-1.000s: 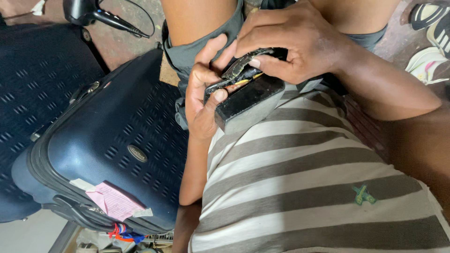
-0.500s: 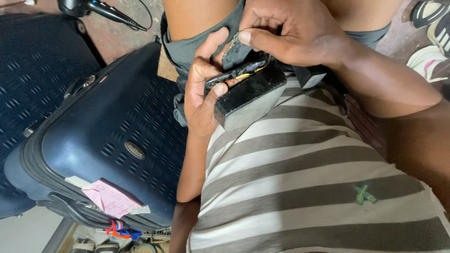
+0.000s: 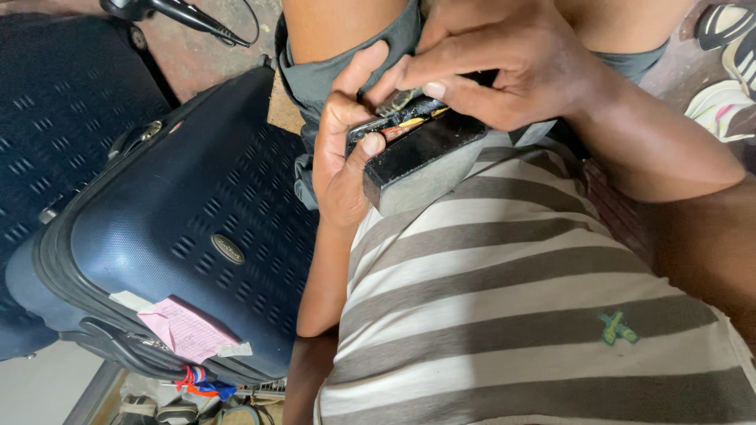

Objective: The person is repairing a black high-heeled shoe by hand. They repeatedly peel away old adhesive and debris from the heel and sole, then press the parts together to reattach them.

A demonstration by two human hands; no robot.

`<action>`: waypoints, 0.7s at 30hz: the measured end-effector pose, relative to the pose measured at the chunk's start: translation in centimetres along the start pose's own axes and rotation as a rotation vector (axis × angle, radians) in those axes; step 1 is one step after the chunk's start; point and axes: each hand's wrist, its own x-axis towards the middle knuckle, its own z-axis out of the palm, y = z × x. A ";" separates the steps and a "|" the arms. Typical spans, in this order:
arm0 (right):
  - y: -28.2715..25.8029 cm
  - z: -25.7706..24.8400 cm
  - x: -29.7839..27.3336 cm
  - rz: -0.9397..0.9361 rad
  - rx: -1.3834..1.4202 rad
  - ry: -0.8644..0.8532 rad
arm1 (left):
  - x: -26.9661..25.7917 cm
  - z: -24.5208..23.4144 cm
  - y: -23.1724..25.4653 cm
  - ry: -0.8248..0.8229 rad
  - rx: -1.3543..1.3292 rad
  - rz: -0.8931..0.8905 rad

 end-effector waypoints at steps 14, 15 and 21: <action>-0.2 -0.2 0.1 -0.147 -0.008 0.026 | -0.3 0.3 0.2 -0.063 0.031 0.049; -0.2 -0.3 0.2 -0.158 0.022 0.029 | -0.3 0.3 0.2 -0.082 0.078 0.077; -0.4 -0.4 0.0 -0.199 0.118 0.054 | -0.6 0.3 0.9 -0.183 0.195 0.119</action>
